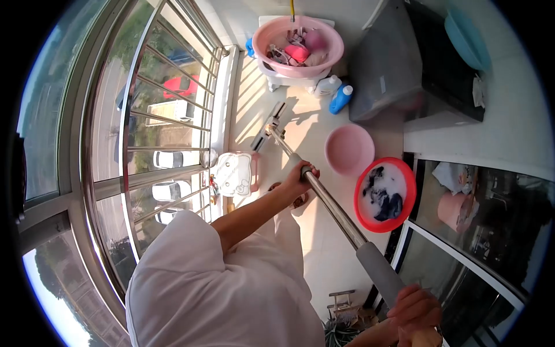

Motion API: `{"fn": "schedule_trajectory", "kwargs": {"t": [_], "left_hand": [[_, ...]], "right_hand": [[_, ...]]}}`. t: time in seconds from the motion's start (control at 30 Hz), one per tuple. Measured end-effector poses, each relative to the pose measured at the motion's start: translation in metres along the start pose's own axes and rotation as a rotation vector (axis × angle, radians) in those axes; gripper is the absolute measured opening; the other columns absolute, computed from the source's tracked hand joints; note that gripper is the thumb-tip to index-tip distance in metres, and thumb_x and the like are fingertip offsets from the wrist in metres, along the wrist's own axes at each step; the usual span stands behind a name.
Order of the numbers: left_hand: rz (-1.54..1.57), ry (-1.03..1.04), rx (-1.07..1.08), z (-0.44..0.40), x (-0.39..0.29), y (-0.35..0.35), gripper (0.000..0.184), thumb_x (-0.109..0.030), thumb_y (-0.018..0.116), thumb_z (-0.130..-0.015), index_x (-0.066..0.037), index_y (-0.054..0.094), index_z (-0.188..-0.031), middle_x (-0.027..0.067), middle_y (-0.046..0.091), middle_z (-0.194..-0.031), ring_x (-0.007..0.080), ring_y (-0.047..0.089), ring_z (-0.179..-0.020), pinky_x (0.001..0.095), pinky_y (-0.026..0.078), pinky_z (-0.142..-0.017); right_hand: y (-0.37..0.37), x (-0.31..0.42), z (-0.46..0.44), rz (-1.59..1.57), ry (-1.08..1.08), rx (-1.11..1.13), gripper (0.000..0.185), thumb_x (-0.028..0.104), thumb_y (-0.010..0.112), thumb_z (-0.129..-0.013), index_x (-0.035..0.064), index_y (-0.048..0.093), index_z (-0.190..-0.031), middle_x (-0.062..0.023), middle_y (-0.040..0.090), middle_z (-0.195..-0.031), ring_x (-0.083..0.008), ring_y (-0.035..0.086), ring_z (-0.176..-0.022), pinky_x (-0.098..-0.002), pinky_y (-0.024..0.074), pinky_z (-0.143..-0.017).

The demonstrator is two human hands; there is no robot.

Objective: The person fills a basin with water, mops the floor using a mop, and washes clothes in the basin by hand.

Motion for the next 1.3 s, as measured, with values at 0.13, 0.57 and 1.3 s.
{"fn": "schedule_trajectory", "kwargs": {"t": [0.13,0.57,1.3], "left_hand": [[0.091,0.133,0.115,-0.002,-0.043,0.043,0.018,-0.007,0.054,-0.077,0.0,0.038,-0.082,0.0109,0.044,-0.07,0.024,0.049,-0.064,0.035,0.049,-0.066],[0.179,0.323,0.416,-0.075,-0.262,0.215,0.013,-0.014,0.051,-0.081,-0.002,0.044,-0.081,0.0103,0.053,-0.072,0.0231,0.056,-0.065,0.0361,0.052,-0.064],[0.159,0.458,0.198,-0.205,-0.563,0.404,0.013,-0.019,0.054,-0.081,-0.006,0.053,-0.076,0.0122,0.062,-0.08,0.025,0.062,-0.073,0.0394,0.049,-0.078]], "right_hand": [[0.004,-0.016,-0.057,-0.051,-0.055,0.06,0.031,0.036,0.059,-0.072,0.0128,0.039,-0.077,0.0005,0.044,-0.061,-0.0134,0.045,-0.061,-0.0333,0.0347,-0.069],[0.083,-0.1,-0.351,-0.082,-0.176,0.452,0.033,0.039,0.058,-0.074,0.0127,0.039,-0.079,-0.0015,0.045,-0.063,-0.0135,0.044,-0.06,-0.0332,0.0371,-0.071],[0.209,-0.318,-0.777,-0.105,0.029,0.25,0.014,0.017,0.052,-0.081,0.0071,0.046,-0.074,-0.0034,0.044,-0.071,-0.0168,0.048,-0.074,-0.0359,0.0396,-0.088]]}}
Point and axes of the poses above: each hand's wrist, its own z-axis away from the middle knuckle, its own y-axis out of the palm, x = y × z, the point moved 7 cm from there along -z, towards the middle knuckle
